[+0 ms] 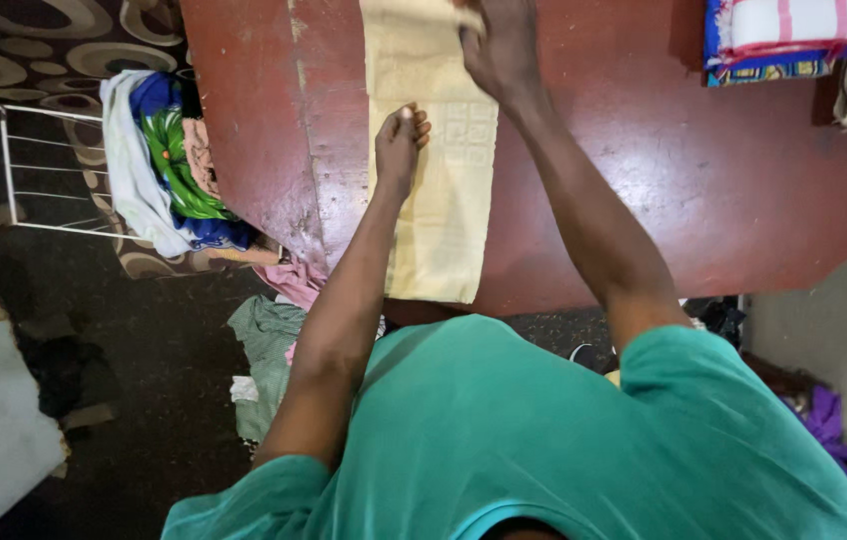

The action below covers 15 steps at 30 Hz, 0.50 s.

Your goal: The person folds a light-colored towel on a reddish-brown table, smoothing and aligning edges, then stacks it with other folded towels. The person then picks up a second towel and begins to unfold it.

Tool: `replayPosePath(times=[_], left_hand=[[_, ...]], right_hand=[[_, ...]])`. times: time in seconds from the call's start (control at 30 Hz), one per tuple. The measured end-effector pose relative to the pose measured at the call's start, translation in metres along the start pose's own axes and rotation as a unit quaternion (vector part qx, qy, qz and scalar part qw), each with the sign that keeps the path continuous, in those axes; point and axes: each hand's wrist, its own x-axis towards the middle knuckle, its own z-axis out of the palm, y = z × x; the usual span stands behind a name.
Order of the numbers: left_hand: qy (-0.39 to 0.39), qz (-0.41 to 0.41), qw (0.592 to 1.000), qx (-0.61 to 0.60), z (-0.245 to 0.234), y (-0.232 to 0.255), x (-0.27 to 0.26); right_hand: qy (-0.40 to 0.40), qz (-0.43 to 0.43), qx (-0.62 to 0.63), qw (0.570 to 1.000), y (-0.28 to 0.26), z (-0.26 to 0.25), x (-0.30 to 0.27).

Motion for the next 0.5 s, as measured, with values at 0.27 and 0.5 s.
replayPosePath(times=[0.27,0.5], left_hand=[[-0.120,-0.148,0.962,-0.197,-0.043,0.036,0.006],[-0.131,-0.153,0.978,0.059,-0.063,0.050,0.038]], right_hand=[[-0.042,0.068,-0.113,0.990,-0.128,-0.018,-0.134],[-0.124,0.155,-0.123,0.972,-0.151,0.015,-0.217]])
